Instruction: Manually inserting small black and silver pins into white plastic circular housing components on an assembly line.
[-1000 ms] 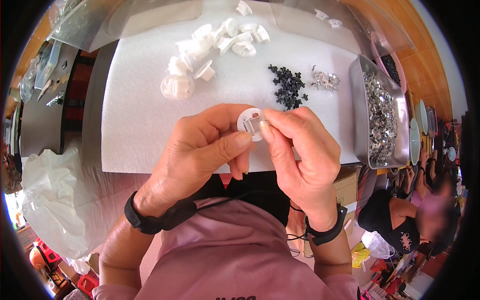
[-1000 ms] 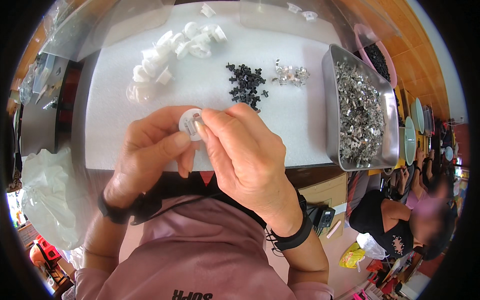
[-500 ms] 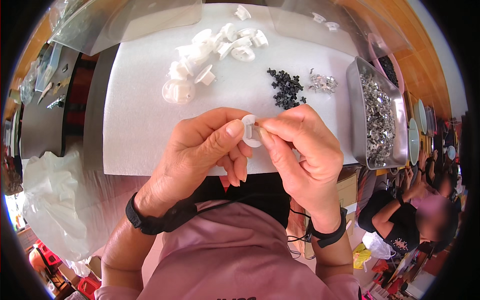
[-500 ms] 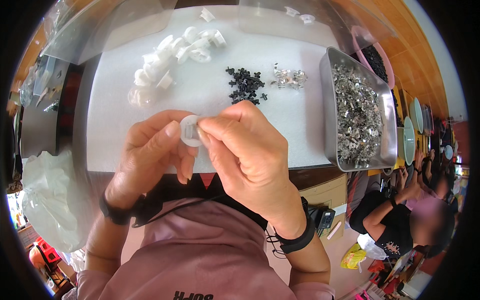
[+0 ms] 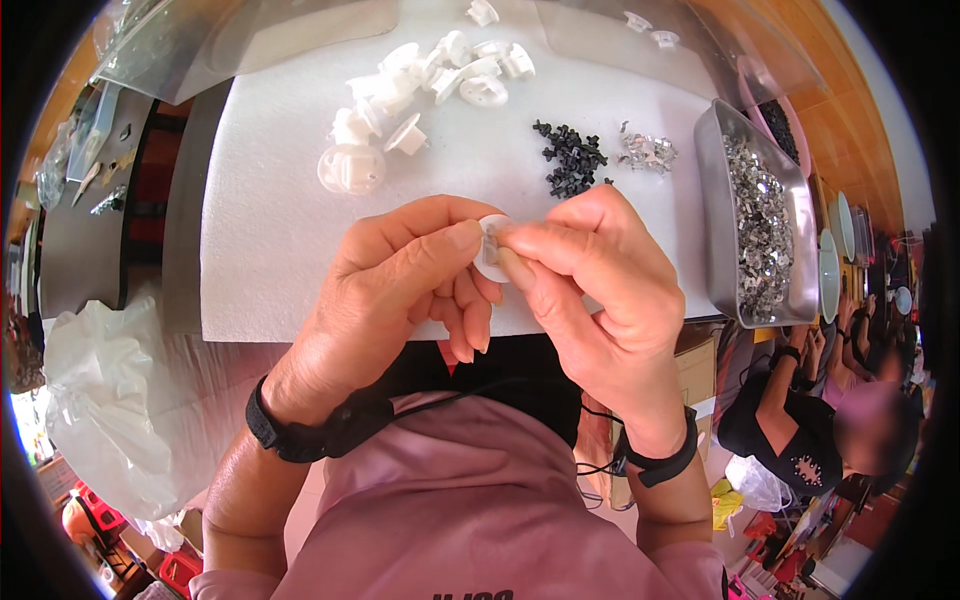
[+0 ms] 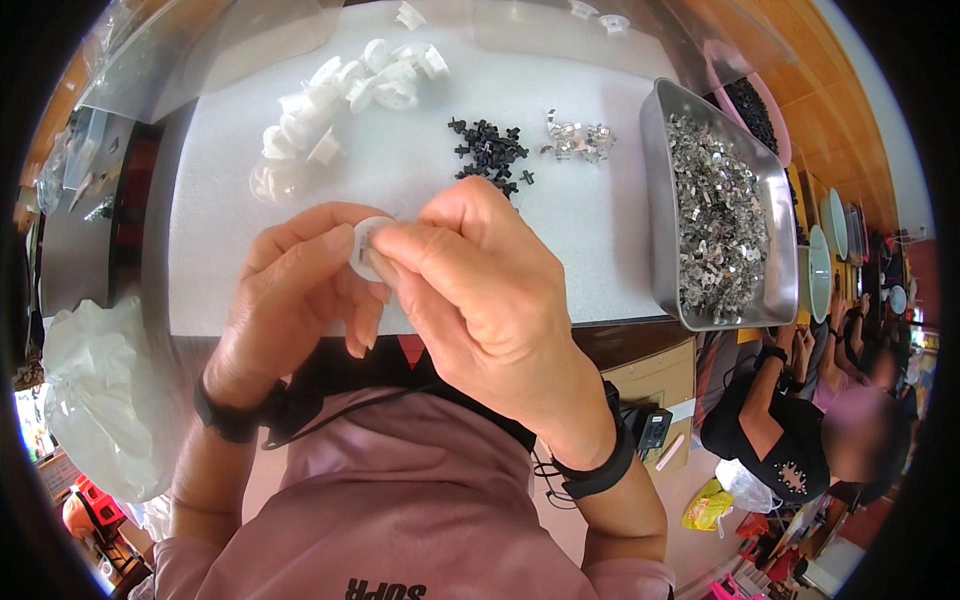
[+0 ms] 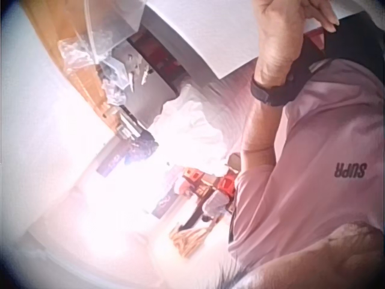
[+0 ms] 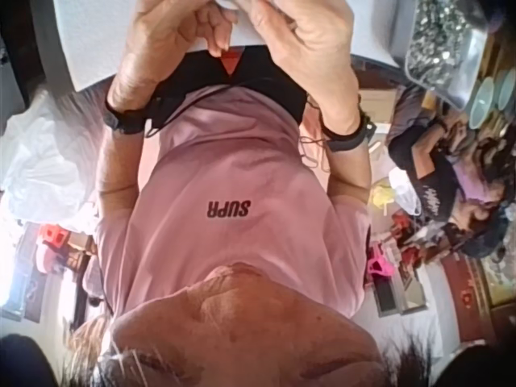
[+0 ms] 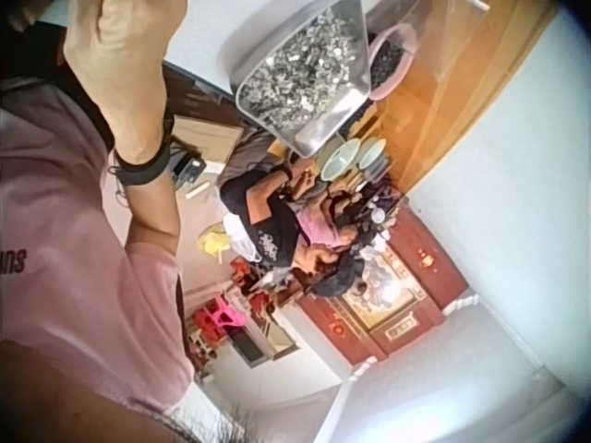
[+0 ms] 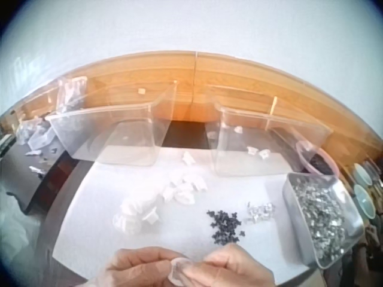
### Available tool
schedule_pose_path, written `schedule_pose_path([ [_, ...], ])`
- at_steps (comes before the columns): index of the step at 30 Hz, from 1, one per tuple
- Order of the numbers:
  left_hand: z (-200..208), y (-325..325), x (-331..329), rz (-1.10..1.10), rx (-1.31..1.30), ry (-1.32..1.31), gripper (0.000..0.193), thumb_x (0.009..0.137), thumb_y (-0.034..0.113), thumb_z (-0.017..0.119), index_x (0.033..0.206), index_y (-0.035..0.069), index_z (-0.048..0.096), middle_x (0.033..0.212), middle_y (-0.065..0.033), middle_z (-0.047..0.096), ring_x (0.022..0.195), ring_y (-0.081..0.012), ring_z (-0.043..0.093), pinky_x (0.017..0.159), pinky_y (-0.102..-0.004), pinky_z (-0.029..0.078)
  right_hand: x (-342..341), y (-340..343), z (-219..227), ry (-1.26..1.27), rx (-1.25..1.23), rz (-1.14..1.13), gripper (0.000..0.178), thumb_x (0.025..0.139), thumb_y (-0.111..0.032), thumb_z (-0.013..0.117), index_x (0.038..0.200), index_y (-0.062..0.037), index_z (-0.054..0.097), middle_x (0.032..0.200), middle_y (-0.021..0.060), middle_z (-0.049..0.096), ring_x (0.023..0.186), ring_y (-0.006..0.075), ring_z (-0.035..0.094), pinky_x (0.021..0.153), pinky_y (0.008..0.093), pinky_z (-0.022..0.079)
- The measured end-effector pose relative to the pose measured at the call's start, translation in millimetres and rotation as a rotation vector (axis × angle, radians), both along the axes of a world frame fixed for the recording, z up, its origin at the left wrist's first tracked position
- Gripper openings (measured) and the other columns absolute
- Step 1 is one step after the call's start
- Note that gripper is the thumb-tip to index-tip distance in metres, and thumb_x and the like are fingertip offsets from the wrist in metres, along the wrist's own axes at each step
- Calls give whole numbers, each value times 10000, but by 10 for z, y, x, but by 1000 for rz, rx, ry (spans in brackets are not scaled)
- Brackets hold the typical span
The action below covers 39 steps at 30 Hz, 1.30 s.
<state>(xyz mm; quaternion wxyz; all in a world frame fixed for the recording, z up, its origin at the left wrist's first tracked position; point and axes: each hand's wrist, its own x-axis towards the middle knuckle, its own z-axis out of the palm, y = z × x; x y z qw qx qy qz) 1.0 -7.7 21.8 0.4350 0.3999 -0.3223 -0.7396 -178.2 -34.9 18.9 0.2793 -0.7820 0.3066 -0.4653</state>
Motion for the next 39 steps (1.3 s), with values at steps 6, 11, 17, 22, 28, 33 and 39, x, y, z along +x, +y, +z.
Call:
schedule_pose_path([
  [6, -5, 6, 5, 6, 2, -1, 326, 983, 222, 470, 1130, -57, 556, 751, -101, 605, 565, -148, 603, 476, -246, 473, -70, 11, 42, 89, -33, 14, 179, 766, 110, 668, 930, 39, 667, 774, 75, 553, 624, 135, 501, 536, 237, 377],
  [11, 2, 10, 14, -15, -9, -11, 326, 984, 225, 474, 1125, -54, 566, 755, -94, 600, 574, -143, 606, 465, -239, 467, -87, 34, 70, 100, -7, 47, 235, 751, 141, 608, 949, 15, 630, 777, 88, 543, 588, 170, 541, 512, 268, 431],
  [17, -26, 21, -12, 5, -43, -23, 329, 991, 225, 467, 1129, -57, 566, 758, -79, 591, 575, -140, 605, 471, -237, 472, -113, 57, 80, 92, 21, 69, 198, 763, 127, 629, 940, 44, 653, 792, 91, 569, 619, 136, 521, 521, 244, 398],
  [22, -48, 33, -20, 8, -54, -30, 342, 993, 240, 474, 1133, -59, 567, 763, -75, 595, 595, -139, 611, 501, -241, 486, -107, 91, 132, 134, 151, 78, 142, 799, 88, 626, 932, 38, 629, 791, 80, 569, 616, 111, 524, 526, 230, 405],
  [28, -57, 70, -53, 23, -143, -118, 326, 993, 219, 487, 1140, -57, 578, 839, -77, 638, 661, -127, 619, 577, -243, 513, -8, 136, 138, 60, 363, -20, 46, 844, 39, 623, 870, 11, 598, 736, 15, 561, 600, 35, 482, 520, 186, 381],
  [33, -63, 72, -80, 43, -193, -178, 298, 992, 183, 495, 1134, -60, 594, 868, -68, 654, 700, -118, 618, 630, -242, 523, 7, 153, 80, 51, 385, -59, 49, 858, 37, 609, 849, -3, 583, 707, -20, 558, 600, 6, 454, 514, 172, 359],
  [39, -56, 93, -103, 51, -241, -231, 295, 991, 165, 500, 1150, -65, 591, 853, -75, 655, 708, -115, 619, 644, -251, 529, 36, 201, 68, 5, 527, -112, 65, 879, 25, 597, 833, -4, 561, 693, -34, 556, 610, -9, 449, 524, 162, 360],
])
